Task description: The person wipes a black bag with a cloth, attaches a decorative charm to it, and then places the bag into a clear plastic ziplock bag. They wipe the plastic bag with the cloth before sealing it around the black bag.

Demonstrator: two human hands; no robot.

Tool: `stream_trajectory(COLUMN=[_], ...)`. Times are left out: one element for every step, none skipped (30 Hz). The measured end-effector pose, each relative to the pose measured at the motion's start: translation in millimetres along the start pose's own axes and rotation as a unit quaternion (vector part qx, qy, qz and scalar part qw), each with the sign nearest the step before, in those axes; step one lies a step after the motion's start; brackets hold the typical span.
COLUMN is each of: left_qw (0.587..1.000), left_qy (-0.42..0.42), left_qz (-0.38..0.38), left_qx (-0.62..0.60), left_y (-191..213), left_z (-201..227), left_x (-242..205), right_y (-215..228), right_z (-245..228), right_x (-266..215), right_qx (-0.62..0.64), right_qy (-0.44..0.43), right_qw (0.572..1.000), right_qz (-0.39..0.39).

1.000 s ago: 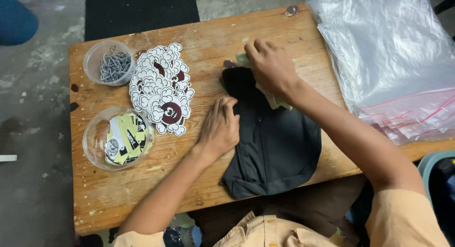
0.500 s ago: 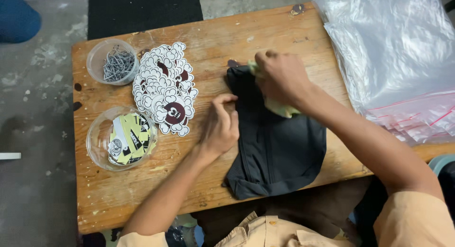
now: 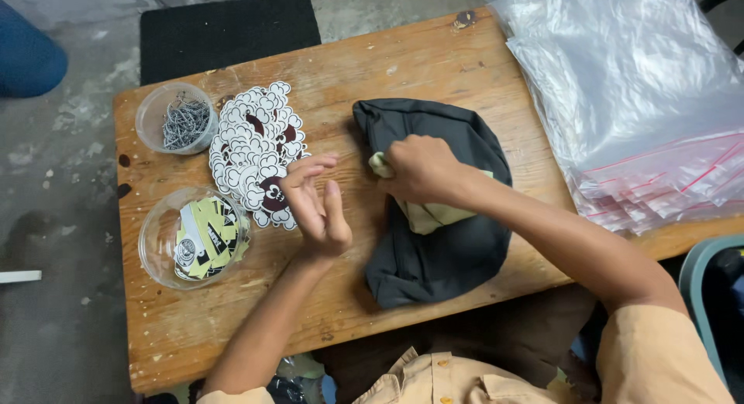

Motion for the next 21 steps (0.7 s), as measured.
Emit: stream_trajectory(left_qw=[1.000,1.000,0.999,0.998,0.998,0.998,0.997,0.997,0.995,0.991,0.991,0.984,0.973,0.972,0.945,0.907,0.907,0.874,0.836,0.835,0.827], left_qy=[-0.017,-0.019,-0.038,-0.056,-0.058,-0.063,-0.069,-0.070,-0.070,-0.070,-0.070,-0.047,-0.024,-0.024,0.018,0.058,0.058,0.066,0.072,0.068,0.066], left_qz=[0.018,0.019,0.024,0.028,0.028,0.007,-0.013,-0.016,-0.062,-0.108,-0.109,-0.167,-0.224,-0.225,-0.305,-0.381,-0.382,-0.433,-0.482,-0.486,-0.496], left_qx=[-0.005,-0.005,-0.001,0.002,0.001,0.003,0.005,0.001,0.019,0.039,0.037,0.048,0.060,0.058,0.115,0.171,0.168,0.212,0.254,0.247,0.258], left_y=[1.4,3.0,4.9,6.5,8.7,8.3,7.7,4.5,-3.0,-9.7,-14.1,-24.5,-34.7,-38.6,-49.3,-59.0,-59.2,-62.8,-66.5,-66.6,-67.2], left_z=[6.5,13.5,22.1,30.5,37.0,43.5,49.9,55.1,60.0,64.9,62.7,57.8,52.7,46.1,33.3,19.9,15.5,6.7,-2.7,-3.0,-4.7], left_x=[4.9,11.1,17.3,23.5,28.5,33.7,38.8,42.3,45.4,47.9,45.1,40.4,34.8,25.3,11.6,-3.6,-13.5,-26.5,-39.6,-40.0,-40.7], right_y=[16.3,34.8,54.9,74.5,94.3,114.1,133.8,136.4,136.5,136.2,127.3,115.0,102.8,85.8,67.4,49.3,42.5,35.8,29.3,49.9,72.0], right_z=[3.0,3.3,4.2,5.7,6.1,9.2,12.4,20.2,28.6,36.4,43.8,52.5,61.8,68.0,71.9,76.4,83.8,92.3,101.7,98.7,97.7], right_x=[-3.9,-12.5,-21.0,-30.2,-36.3,-43.6,-51.2,-52.9,-54.6,-55.8,-55.4,-55.8,-56.7,-54.5,-52.0,-49.9,-53.5,-57.8,-62.2,-72.6,-83.1], right_qx=[0.083,0.081,0.195,0.307,0.306,0.334,0.362,0.361,0.371,0.381,0.382,0.323,0.263,0.264,0.251,0.237,0.237,0.203,0.170,0.170,0.197], right_qy=[-0.023,-0.023,-0.025,-0.027,-0.028,-0.048,-0.067,-0.070,-0.088,-0.104,-0.106,-0.133,-0.158,-0.161,-0.140,-0.118,-0.121,-0.122,-0.123,-0.132,-0.157], right_qw=[0.996,0.996,0.980,0.951,0.951,0.941,0.929,0.928,0.924,0.918,0.918,0.937,0.950,0.949,0.955,0.959,0.959,0.966,0.972,0.971,0.964], right_qz=[-0.020,-0.020,0.000,0.021,0.023,0.035,0.048,0.051,0.033,0.015,0.017,-0.021,-0.059,-0.059,-0.079,-0.099,-0.099,-0.104,-0.109,-0.107,-0.084])
Point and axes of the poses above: each hand's wrist, its own x-axis towards the middle knuckle, its own y-axis out of the back of the hand, z = x × y, the point moved 5 cm from there along x, towards the middle knuckle, and after that the axes turned 5 degrees about -x, right-handed, at the moved point
